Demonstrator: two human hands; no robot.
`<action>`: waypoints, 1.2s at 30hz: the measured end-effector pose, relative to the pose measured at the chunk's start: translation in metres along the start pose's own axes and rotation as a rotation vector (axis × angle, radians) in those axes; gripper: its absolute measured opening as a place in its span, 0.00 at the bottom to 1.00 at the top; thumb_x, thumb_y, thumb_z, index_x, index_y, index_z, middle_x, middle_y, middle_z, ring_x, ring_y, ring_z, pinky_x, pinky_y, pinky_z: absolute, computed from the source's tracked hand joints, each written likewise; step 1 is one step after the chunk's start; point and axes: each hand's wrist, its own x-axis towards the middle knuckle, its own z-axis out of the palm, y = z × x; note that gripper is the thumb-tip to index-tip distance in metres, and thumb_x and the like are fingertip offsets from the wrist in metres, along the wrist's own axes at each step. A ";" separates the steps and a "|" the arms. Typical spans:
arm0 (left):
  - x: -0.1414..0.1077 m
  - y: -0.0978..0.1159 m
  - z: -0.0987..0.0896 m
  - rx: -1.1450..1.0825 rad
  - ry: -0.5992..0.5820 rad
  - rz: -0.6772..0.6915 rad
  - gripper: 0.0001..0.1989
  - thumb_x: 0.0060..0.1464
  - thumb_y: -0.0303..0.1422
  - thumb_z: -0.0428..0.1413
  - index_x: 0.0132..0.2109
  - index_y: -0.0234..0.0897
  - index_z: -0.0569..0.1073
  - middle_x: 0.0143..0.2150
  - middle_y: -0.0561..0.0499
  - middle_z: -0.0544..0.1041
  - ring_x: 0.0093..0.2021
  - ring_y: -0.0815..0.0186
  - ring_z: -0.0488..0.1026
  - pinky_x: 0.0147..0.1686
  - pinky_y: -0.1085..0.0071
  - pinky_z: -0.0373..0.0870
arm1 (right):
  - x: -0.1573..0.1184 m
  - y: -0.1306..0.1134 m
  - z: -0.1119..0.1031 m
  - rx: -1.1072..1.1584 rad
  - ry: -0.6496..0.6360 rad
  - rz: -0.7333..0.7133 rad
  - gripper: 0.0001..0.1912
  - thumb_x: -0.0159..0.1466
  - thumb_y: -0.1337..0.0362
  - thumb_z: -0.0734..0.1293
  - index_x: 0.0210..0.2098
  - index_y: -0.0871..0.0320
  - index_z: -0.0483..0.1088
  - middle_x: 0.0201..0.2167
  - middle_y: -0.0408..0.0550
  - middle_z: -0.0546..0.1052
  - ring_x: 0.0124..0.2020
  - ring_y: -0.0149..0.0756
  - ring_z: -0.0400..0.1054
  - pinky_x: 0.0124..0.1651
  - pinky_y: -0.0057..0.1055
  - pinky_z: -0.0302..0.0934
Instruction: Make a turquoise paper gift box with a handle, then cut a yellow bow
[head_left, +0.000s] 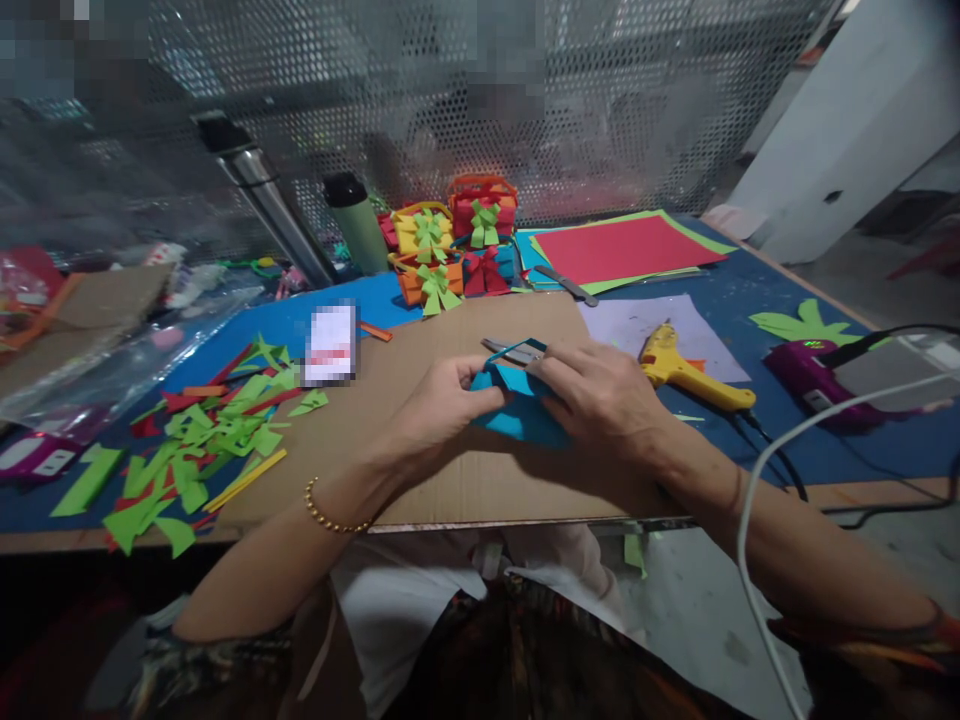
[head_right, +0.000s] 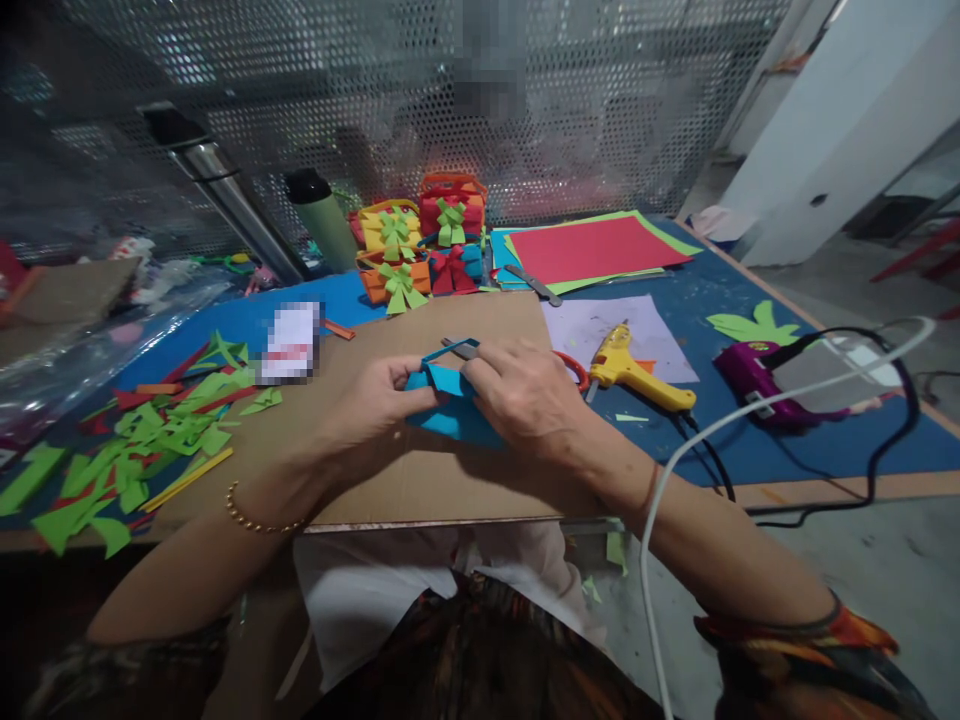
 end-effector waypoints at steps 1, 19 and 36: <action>0.001 0.000 0.000 -0.019 0.000 -0.007 0.09 0.44 0.32 0.68 0.35 0.33 0.81 0.31 0.52 0.78 0.30 0.69 0.72 0.33 0.71 0.70 | 0.000 -0.001 0.000 -0.050 -0.012 -0.017 0.14 0.74 0.67 0.58 0.38 0.60 0.74 0.31 0.52 0.76 0.32 0.40 0.64 0.37 0.37 0.54; 0.003 -0.005 -0.003 0.114 0.035 0.157 0.12 0.54 0.35 0.65 0.44 0.35 0.81 0.37 0.51 0.79 0.37 0.66 0.73 0.38 0.71 0.70 | -0.001 0.000 -0.003 0.187 0.076 0.161 0.20 0.78 0.56 0.59 0.41 0.57 0.79 0.36 0.51 0.83 0.36 0.39 0.71 0.40 0.38 0.52; 0.004 -0.007 -0.005 0.298 0.131 0.458 0.25 0.46 0.31 0.69 0.48 0.43 0.66 0.44 0.53 0.71 0.44 0.65 0.73 0.36 0.74 0.71 | 0.006 0.007 -0.017 0.626 -0.159 0.522 0.24 0.73 0.50 0.60 0.27 0.58 0.72 0.23 0.44 0.71 0.27 0.32 0.61 0.33 0.32 0.51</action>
